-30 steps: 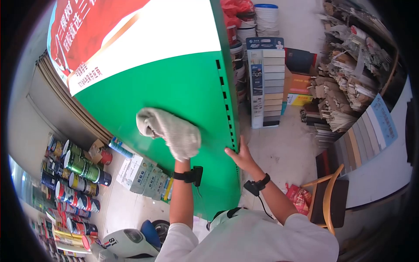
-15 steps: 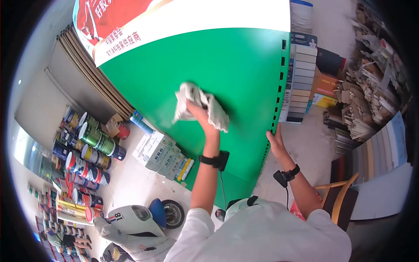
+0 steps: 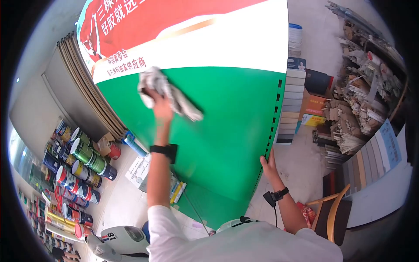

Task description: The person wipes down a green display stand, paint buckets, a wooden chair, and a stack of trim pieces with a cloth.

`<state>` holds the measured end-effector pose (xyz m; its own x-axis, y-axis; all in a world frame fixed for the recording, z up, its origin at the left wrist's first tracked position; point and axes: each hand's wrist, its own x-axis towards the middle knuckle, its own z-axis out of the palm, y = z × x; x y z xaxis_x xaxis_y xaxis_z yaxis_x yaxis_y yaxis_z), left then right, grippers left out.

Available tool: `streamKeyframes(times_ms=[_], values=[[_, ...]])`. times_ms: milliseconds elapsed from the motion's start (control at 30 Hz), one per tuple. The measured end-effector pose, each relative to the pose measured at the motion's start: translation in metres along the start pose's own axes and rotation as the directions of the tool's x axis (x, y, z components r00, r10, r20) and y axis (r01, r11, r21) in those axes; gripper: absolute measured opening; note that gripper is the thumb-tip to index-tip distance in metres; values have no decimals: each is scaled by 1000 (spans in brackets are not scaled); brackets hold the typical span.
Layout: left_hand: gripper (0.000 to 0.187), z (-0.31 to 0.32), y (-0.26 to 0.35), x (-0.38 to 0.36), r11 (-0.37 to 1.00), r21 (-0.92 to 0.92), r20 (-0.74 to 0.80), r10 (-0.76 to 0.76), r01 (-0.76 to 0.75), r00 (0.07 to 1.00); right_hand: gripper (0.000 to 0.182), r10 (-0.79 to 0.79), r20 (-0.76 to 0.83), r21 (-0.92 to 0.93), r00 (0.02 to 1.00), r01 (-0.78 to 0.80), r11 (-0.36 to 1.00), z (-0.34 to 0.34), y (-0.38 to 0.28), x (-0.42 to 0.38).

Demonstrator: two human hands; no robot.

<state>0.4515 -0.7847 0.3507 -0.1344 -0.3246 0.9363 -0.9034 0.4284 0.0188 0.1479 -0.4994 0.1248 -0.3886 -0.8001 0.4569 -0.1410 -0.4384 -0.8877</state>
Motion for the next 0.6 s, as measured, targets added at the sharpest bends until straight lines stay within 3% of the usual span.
streamKeyframes(times_ms=[33,67,133,167,267,300,333,367,433,467,500,533,567,600], values=[[76,-4,-24,24,817,-527,30,-258,235,966,57,-16,-17,-19,1000,15,1000,2,6,-1],[71,8,-67,43,829,-530,-3,-216,182,976,57,-36,-34,-41,999,35,999,1,8,-1],[60,-23,-86,83,772,-582,122,-228,256,966,57,-56,-58,-50,997,53,997,3,6,-3],[57,-25,-85,91,667,-723,60,-196,178,979,57,-67,-71,-54,995,63,997,4,6,-2],[57,-44,-46,118,755,-650,-12,-124,86,992,56,-96,-135,-83,986,85,993,10,9,-2],[60,-41,-21,124,751,-653,-171,-23,-96,985,57,-100,-153,-92,983,87,992,13,9,-4],[63,-49,12,124,770,-629,-190,-19,-107,982,58,-107,-169,-103,980,90,991,14,6,-3],[63,-52,45,117,675,-737,-96,-59,-31,994,58,-113,-185,-115,976,93,989,15,5,-3],[60,-88,120,105,733,-631,-192,170,-254,967,60,-108,-204,-107,973,87,990,16,10,-3],[48,-96,151,93,723,-650,-49,269,-235,962,60,-106,-212,-104,972,86,991,16,12,-3],[36,-120,181,85,688,-723,395,339,62,854,61,-97,-210,-96,973,78,992,17,11,-4],[35,-103,204,77,507,-659,-328,470,-555,819,62,-87,-209,-89,974,70,994,17,11,-4],[36,-116,223,81,410,-656,-420,499,-634,758,62,-78,-208,-83,975,62,995,17,11,-4],[37,-115,221,85,424,-701,-396,439,-574,807,61,-99,-221,-79,970,84,993,17,11,-1]])
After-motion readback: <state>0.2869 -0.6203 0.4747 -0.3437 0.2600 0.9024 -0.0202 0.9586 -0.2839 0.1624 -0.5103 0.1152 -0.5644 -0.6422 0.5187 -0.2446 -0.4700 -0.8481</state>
